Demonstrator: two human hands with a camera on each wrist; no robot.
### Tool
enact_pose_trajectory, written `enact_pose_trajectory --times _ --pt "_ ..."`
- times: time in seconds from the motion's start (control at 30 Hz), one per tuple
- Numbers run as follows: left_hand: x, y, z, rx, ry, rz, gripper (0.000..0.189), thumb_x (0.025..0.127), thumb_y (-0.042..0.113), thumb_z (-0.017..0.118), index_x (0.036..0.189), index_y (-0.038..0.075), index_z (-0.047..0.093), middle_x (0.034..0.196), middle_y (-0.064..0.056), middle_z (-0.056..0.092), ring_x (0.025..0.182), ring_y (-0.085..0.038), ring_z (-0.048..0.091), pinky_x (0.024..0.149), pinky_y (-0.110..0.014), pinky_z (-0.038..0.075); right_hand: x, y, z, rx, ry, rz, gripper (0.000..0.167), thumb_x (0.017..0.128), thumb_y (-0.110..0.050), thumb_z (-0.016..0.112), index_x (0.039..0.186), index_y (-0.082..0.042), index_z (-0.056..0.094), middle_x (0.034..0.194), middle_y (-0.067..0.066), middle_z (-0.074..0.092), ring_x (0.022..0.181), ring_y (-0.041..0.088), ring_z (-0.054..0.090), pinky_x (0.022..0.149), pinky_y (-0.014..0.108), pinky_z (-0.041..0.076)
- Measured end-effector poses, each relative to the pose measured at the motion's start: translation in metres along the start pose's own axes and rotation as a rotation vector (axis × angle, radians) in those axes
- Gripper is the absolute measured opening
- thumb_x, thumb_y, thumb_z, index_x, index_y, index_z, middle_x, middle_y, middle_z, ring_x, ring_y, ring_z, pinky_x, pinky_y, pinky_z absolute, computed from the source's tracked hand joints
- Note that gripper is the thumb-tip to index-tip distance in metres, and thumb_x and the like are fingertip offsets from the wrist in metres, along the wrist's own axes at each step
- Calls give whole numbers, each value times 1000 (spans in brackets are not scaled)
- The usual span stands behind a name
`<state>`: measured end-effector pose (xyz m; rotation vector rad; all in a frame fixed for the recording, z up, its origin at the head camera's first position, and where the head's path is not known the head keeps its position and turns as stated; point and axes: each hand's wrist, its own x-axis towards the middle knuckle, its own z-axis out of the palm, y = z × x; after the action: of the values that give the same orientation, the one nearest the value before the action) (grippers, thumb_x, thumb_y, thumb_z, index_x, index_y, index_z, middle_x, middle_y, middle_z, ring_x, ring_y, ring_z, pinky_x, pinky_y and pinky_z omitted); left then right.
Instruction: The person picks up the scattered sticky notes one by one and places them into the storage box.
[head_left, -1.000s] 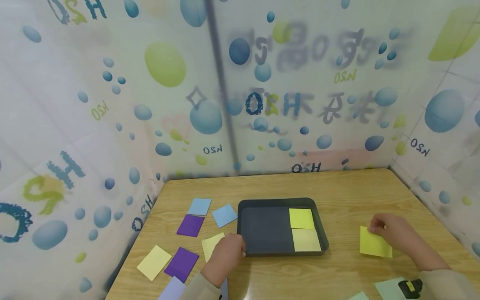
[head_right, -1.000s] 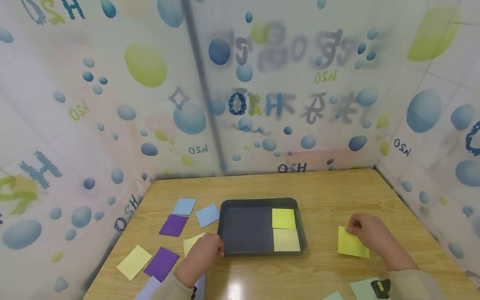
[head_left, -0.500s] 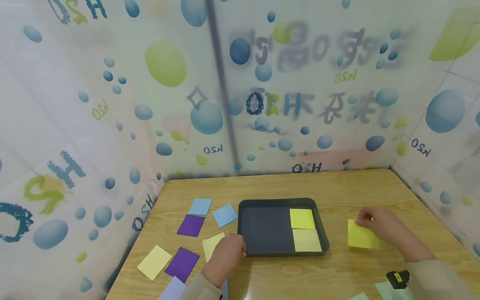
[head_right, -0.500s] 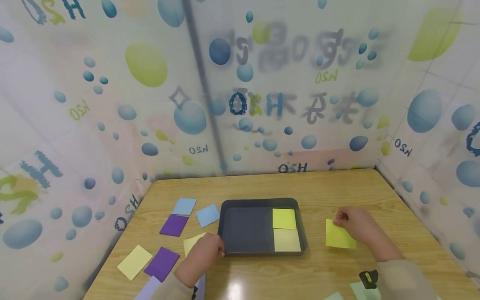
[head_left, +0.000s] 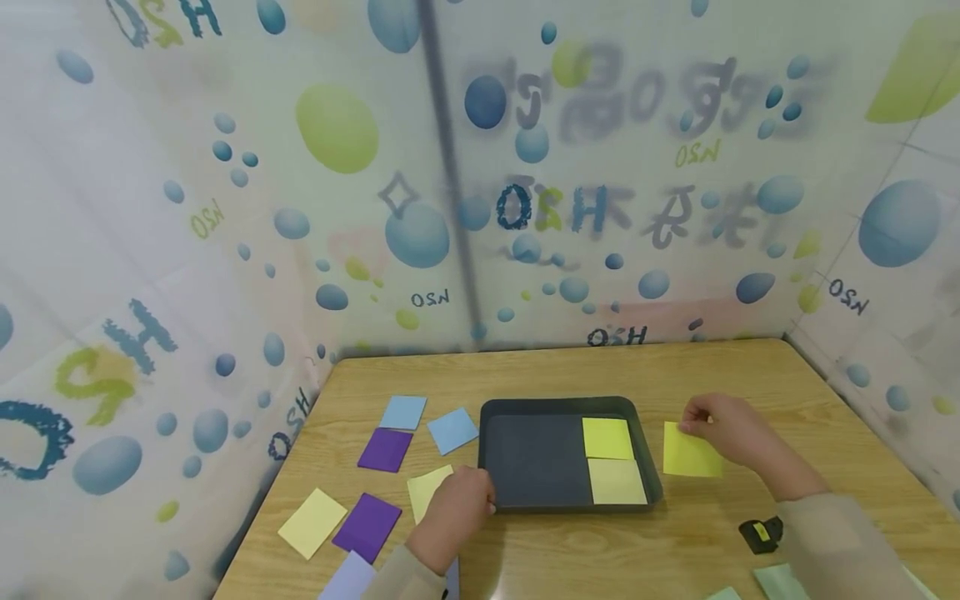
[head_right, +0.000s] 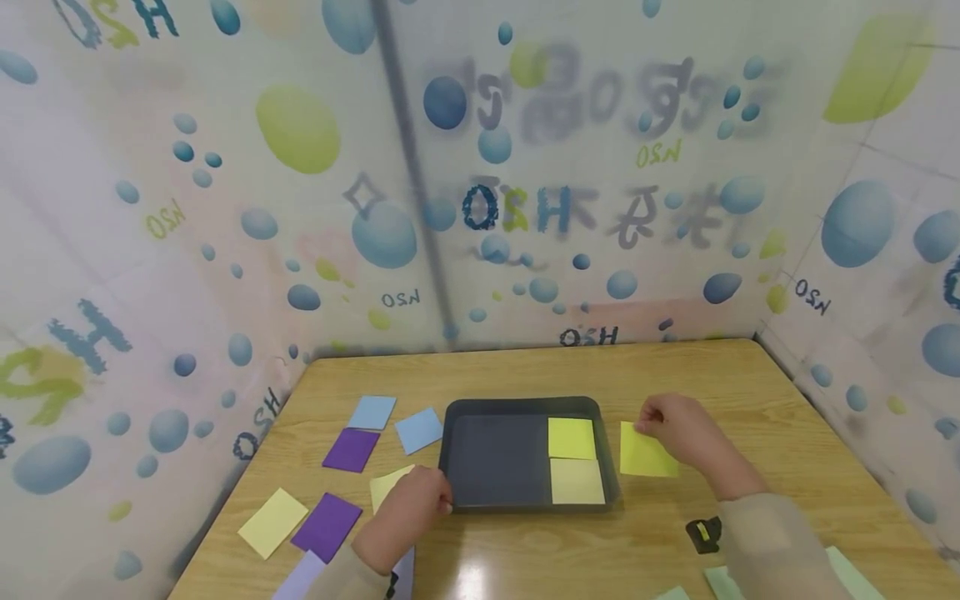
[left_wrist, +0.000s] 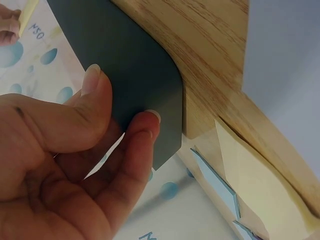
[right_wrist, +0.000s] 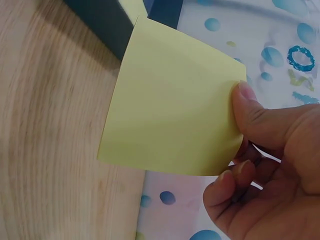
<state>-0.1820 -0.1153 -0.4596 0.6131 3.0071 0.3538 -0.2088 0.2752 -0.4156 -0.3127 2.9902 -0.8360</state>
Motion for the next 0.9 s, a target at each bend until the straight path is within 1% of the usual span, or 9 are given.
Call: enact_pose_trajectory --times 0.13,0.47,0.73,0.9 --pt "0 0 0 -4 12 6 9 80 5 83 75 10 78 75 0 74 68 -13 69 57 -24 53 7 -8 1 9 -10 3 15 98 -13 65 84 -9 62 79 0 56 71 17 46 62 31 37" --pt "-1 1 -1 -3 4 -2 8 80 6 83 76 11 79 76 0 75 71 -15 70 59 -24 55 24 -29 10 20 -45 25 14 99 -15 64 87 -8 63 81 2 57 75 18 49 64 32 40" --pt "-1 1 1 -9 22 17 9 79 5 83 74 11 78 74 0 74 69 -14 69 58 -24 54 34 -38 18 55 -58 -2 15 99 -13 63 85 -7 61 79 3 56 73 18 49 63 32 40" --pt "-1 0 1 -6 34 16 10 79 5 83 73 11 78 74 1 74 68 -14 69 58 -24 54 42 -44 23 51 -65 -3 16 100 -15 63 86 -7 61 80 3 56 73 18 49 63 32 40"
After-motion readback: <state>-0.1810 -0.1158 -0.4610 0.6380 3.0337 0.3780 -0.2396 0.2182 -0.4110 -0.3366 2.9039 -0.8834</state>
